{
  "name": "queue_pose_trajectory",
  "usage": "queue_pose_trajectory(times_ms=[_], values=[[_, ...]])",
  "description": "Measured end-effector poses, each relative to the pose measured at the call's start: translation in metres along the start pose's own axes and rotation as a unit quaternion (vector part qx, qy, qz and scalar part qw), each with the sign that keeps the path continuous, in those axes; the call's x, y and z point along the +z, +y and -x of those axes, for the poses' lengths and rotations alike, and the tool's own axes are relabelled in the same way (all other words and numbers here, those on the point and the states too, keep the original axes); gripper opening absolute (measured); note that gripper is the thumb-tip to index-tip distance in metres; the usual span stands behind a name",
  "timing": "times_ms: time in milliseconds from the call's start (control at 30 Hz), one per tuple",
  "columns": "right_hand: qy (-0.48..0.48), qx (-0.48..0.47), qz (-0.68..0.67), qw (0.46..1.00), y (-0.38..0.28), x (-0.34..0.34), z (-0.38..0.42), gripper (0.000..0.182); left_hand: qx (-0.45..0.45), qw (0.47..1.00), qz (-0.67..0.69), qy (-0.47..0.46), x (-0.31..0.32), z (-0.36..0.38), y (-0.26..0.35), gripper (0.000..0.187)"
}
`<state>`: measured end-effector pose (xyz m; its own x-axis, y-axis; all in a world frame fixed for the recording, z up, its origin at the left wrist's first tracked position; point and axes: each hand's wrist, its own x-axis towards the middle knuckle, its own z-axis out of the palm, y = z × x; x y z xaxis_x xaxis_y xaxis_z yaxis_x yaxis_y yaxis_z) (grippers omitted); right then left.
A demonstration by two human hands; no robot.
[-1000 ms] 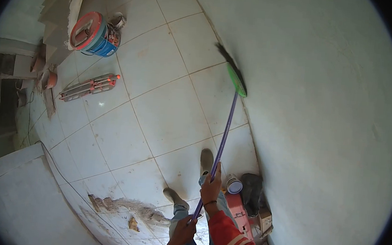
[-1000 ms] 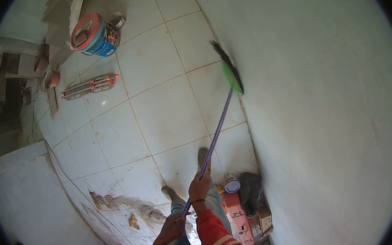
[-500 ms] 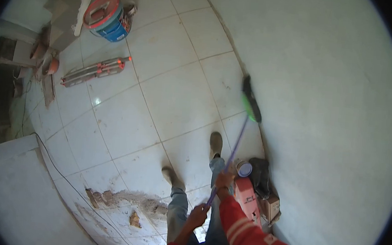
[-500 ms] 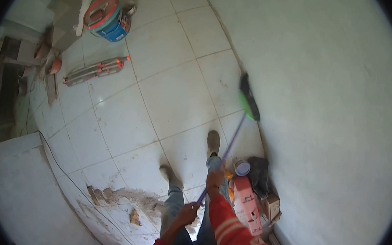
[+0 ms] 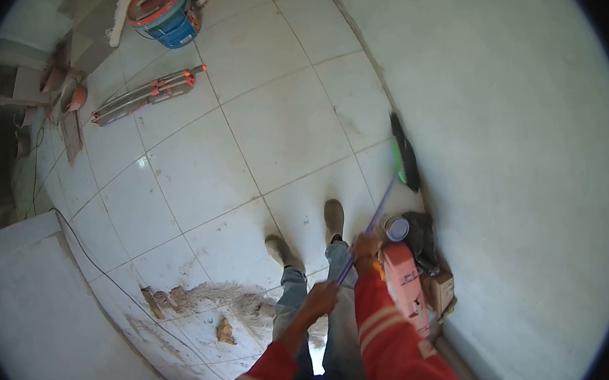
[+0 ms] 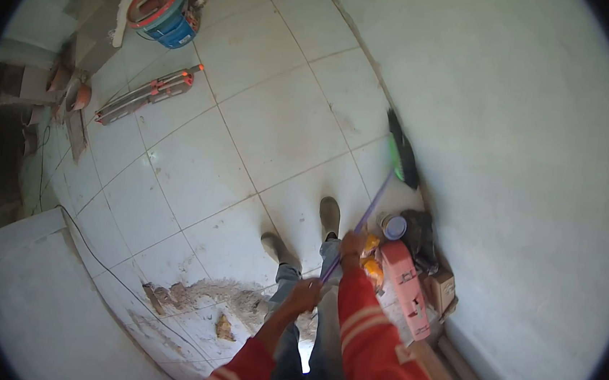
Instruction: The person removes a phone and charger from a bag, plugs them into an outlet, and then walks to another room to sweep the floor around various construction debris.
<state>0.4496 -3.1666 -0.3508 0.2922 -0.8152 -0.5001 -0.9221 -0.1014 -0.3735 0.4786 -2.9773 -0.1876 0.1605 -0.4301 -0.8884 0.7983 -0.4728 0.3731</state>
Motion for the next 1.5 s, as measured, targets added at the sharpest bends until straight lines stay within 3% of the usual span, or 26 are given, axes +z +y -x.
queue_pose_trajectory(times_ms=[100, 200, 233, 267, 367, 433, 467, 567, 667, 733, 833, 900, 933, 1000, 1033, 1067, 1100, 1133, 1167, 1200, 1233, 1333, 1367, 1400, 1467, 1500], values=[[-0.059, -0.018, 0.064, 0.996, 0.002, 0.031, -0.003, 0.058, 0.046, 0.993, -0.088, 0.068, -0.016, -0.022, -0.043, 0.026], [-0.084, -0.026, -0.038, 0.995, -0.021, 0.029, 0.096, 0.061, 0.020, 0.997, -0.031, 0.061, -0.035, 0.068, -0.053, 0.023], [-0.086, -0.017, -0.088, 0.992, -0.032, 0.023, 0.136, 0.062, -0.072, 0.993, 0.055, 0.081, -0.034, 0.107, -0.052, 0.023], [-0.086, -0.003, -0.125, 0.988, -0.035, 0.023, 0.172, 0.064, -0.070, 0.989, -0.065, 0.109, -0.030, 0.139, -0.053, 0.023], [-0.051, -0.071, -0.181, 0.980, -0.045, 0.006, 0.219, 0.062, -0.068, 0.983, -0.106, 0.133, -0.029, 0.181, -0.073, 0.024], [-0.062, 0.035, -0.208, 0.975, -0.041, -0.011, 0.203, 0.059, -0.130, 0.983, 0.059, 0.112, -0.025, 0.175, -0.073, 0.022], [-0.064, 0.091, -0.226, 0.968, -0.038, -0.021, 0.189, 0.058, -0.107, 0.990, 0.004, 0.088, -0.019, 0.159, -0.067, 0.024], [0.017, 0.080, -0.137, 0.987, -0.005, -0.050, 0.092, 0.056, -0.026, 0.996, -0.090, -0.009, 0.013, 0.073, -0.045, 0.034], [0.072, 0.044, -0.152, 0.985, 0.061, -0.031, 0.002, 0.054, 0.015, 0.993, -0.114, 0.008, 0.064, 0.012, -0.018, 0.038], [-0.051, 0.006, 0.037, 0.998, 0.084, -0.002, -0.029, 0.046, -0.041, 0.990, -0.090, 0.101, 0.090, 0.010, 0.002, 0.039], [-0.147, -0.023, 0.061, 0.987, 0.046, 0.005, 0.046, 0.054, 0.028, 0.983, -0.133, 0.124, 0.050, 0.040, -0.085, 0.034], [-0.205, -0.020, -0.011, 0.978, 0.016, -0.002, 0.126, 0.060, -0.131, 0.971, 0.154, 0.128, 0.031, 0.104, -0.117, 0.020], [-0.232, -0.005, -0.055, 0.971, 0.001, -0.011, 0.163, 0.063, 0.006, 0.965, -0.212, 0.155, 0.026, 0.141, -0.120, 0.024], [-0.271, 0.042, -0.136, 0.952, -0.029, -0.034, 0.213, 0.068, 0.162, 0.927, -0.301, 0.153, 0.014, 0.185, -0.140, 0.031], [-0.231, -0.001, -0.163, 0.959, -0.035, -0.039, 0.225, 0.069, 0.161, 0.926, -0.301, 0.159, 0.019, 0.190, -0.132, 0.031], [-0.237, -0.005, -0.164, 0.958, -0.038, -0.040, 0.221, 0.069, 0.107, 0.945, -0.254, 0.174, 0.023, 0.193, -0.124, 0.034], [-0.152, -0.063, -0.177, 0.970, -0.044, -0.041, 0.211, 0.066, 0.054, 0.959, -0.204, 0.187, 0.028, 0.195, -0.110, 0.042], [-0.064, -0.120, -0.189, 0.973, -0.049, -0.043, 0.198, 0.063, -0.107, 0.983, 0.046, 0.139, 0.026, 0.193, -0.066, 0.034], [-0.130, -0.030, -0.186, 0.973, -0.063, -0.061, 0.168, 0.061, 0.073, 0.963, -0.214, 0.144, 0.023, 0.169, -0.079, 0.032], [-0.193, 0.059, -0.172, 0.964, -0.080, -0.080, 0.137, 0.060, -0.117, 0.979, 0.078, 0.151, 0.039, 0.147, -0.026, 0.030], [-0.125, -0.006, -0.171, 0.977, -0.083, -0.080, 0.100, 0.057, -0.073, 0.977, 0.175, 0.094, 0.039, 0.118, -0.013, 0.030], [-0.006, -0.153, -0.013, 0.988, -0.062, -0.047, -0.039, 0.064, 0.078, 0.991, -0.065, 0.090, 0.058, 0.007, 0.039, 0.034], [-0.039, -0.116, 0.005, 0.992, -0.074, -0.048, -0.077, 0.066, 0.128, 0.986, -0.051, 0.098, 0.065, -0.029, 0.051, 0.031], [-0.078, -0.091, 0.031, 0.992, -0.085, -0.047, -0.103, 0.073, 0.090, 0.990, 0.088, 0.056, 0.072, -0.047, 0.067, 0.027], [-0.122, -0.079, 0.071, 0.987, -0.104, -0.035, -0.131, 0.080, 0.261, 0.956, -0.024, 0.135, 0.085, -0.091, 0.045, 0.024], [-0.133, -0.089, 0.116, 0.980, -0.107, -0.019, -0.132, 0.083, 0.180, 0.972, 0.064, 0.136, 0.086, -0.091, 0.051, 0.024]])
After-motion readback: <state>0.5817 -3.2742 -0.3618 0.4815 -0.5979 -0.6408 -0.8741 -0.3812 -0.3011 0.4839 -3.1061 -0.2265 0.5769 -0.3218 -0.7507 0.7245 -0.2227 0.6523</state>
